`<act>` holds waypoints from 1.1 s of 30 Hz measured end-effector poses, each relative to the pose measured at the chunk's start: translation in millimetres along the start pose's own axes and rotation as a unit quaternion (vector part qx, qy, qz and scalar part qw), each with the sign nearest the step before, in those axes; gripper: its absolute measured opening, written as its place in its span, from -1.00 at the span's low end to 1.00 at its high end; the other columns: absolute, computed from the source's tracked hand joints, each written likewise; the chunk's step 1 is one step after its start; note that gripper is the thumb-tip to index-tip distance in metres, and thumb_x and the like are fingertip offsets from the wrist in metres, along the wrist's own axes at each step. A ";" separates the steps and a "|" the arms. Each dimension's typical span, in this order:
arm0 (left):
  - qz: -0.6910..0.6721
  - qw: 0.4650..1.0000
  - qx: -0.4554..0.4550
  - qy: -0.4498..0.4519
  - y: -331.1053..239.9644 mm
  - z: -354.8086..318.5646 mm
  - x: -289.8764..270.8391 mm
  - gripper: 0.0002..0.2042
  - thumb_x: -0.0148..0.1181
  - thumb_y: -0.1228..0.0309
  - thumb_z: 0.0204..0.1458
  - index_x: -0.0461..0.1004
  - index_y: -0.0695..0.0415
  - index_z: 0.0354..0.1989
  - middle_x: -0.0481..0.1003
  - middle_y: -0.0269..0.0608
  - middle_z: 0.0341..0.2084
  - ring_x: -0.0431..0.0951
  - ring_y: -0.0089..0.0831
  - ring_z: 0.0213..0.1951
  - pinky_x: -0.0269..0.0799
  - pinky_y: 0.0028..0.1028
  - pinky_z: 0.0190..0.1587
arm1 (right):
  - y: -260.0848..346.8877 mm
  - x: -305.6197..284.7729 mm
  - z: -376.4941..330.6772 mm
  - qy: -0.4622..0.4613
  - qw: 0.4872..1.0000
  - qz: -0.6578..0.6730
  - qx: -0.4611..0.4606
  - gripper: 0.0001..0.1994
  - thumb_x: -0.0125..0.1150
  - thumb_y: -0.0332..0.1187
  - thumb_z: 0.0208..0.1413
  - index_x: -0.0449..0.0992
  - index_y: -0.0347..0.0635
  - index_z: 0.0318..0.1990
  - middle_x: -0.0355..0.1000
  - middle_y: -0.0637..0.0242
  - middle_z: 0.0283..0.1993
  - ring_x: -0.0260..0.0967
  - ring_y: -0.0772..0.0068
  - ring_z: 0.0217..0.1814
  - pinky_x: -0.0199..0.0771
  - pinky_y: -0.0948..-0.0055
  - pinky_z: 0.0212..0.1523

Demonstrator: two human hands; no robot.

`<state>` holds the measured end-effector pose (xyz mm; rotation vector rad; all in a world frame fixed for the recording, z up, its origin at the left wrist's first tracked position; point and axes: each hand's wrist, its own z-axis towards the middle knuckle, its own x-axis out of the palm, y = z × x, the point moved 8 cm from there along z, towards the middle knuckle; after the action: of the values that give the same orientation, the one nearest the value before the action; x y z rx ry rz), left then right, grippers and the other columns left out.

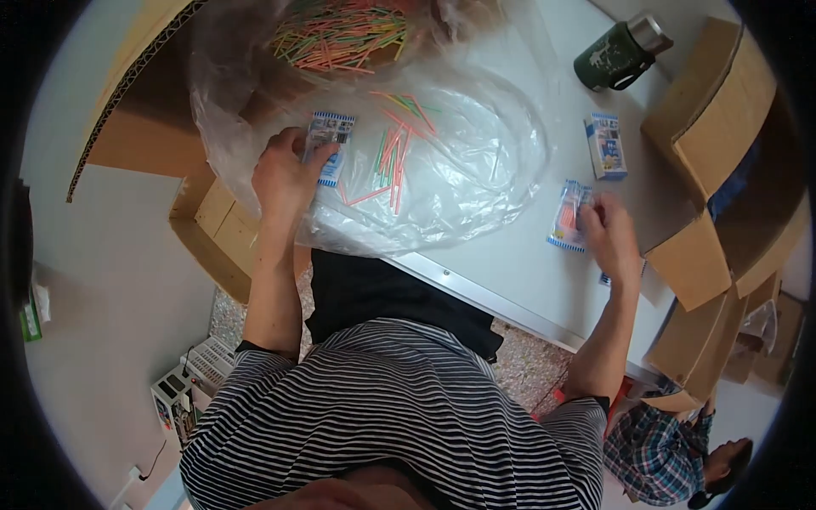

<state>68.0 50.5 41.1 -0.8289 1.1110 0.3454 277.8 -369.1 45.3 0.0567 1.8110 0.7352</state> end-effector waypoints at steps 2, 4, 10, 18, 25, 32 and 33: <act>-0.064 0.994 -0.052 0.075 9.3 3.0 9.0 -0.66 0.42 0.15 -0.09 0.60 0.13 -0.23 0.61 -0.11 -0.36 0.61 -0.12 -0.32 0.47 -0.25 -0.26 | 13.5 -8.1 -5.0 -0.067 0.995 -0.077 -0.006 -0.78 0.15 -0.30 0.27 0.44 -0.33 -0.24 0.42 0.26 -0.48 0.40 0.49 -0.38 0.44 0.45 -0.31; -0.113 0.990 -0.063 0.063 13.8 2.7 8.8 -0.67 0.42 0.16 -0.10 0.60 0.14 -0.27 0.61 -0.13 -0.41 0.61 -0.14 -0.36 0.47 -0.27 -0.28 | 52.6 -16.0 -4.7 -0.134 0.979 -0.150 -0.016 -0.78 0.18 -0.33 0.25 0.45 -0.37 -0.20 0.45 0.20 -0.43 0.45 0.42 -0.32 0.47 0.41 -0.24; -0.195 0.978 -0.070 0.005 30.1 -2.8 10.3 -0.75 0.38 0.21 -0.05 0.62 0.15 -0.36 0.62 -0.13 -0.49 0.62 -0.14 -0.43 0.47 -0.30 -0.32 | 226.2 14.7 53.1 -0.093 0.919 0.081 -0.375 -0.83 0.15 -0.44 0.24 0.52 -0.33 -0.08 0.54 0.01 -0.16 0.51 0.10 -0.16 0.49 0.36 -0.09; -0.106 0.991 0.048 -0.061 12.9 -1.3 1.0 -0.79 0.25 0.23 0.11 0.62 0.12 -0.30 0.58 -0.07 -0.47 0.59 -0.05 -0.34 0.49 -0.17 -0.29 | 326.5 85.0 269.6 -0.253 0.807 -0.257 -0.468 -0.66 0.21 -0.16 0.20 0.54 0.00 0.09 0.58 0.15 -0.01 0.52 0.02 0.01 0.49 0.19 0.07; -0.104 0.987 0.068 -0.099 22.4 -2.5 -0.7 -0.82 0.26 0.29 0.10 0.61 0.09 -0.22 0.59 -0.09 -0.48 0.62 -0.14 -0.35 0.52 -0.19 -0.32 | 315.1 62.9 278.8 0.054 0.861 0.376 -0.338 -0.53 0.18 -0.01 0.24 0.50 -0.17 0.12 0.53 0.19 0.08 0.51 0.39 0.05 0.56 0.33 -0.01; -0.166 0.977 0.038 -0.129 26.7 2.5 -11.8 -0.90 0.37 0.36 -0.01 0.62 0.08 -0.37 0.61 -0.21 -0.45 0.62 -0.18 -0.39 0.51 -0.26 -0.34 | 299.5 66.0 273.8 0.063 0.856 0.432 -0.278 -0.63 0.25 -0.17 0.22 0.51 -0.14 0.10 0.56 0.24 -0.02 0.51 0.42 0.00 0.58 0.36 -0.05; -0.168 0.977 0.040 -0.128 23.9 5.0 -10.4 -0.90 0.37 0.36 -0.01 0.62 0.08 -0.37 0.61 -0.21 -0.45 0.62 -0.18 -0.39 0.51 -0.26 -0.34 | 300.9 61.0 278.7 -0.001 0.893 0.278 -0.353 -0.64 0.30 -0.21 0.18 0.52 -0.15 0.08 0.57 0.26 -0.05 0.52 0.43 -0.04 0.58 0.38 -0.08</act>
<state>51.8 71.6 41.5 -0.8571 0.7243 0.1178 404.7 22.4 95.6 0.0949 1.4247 1.7660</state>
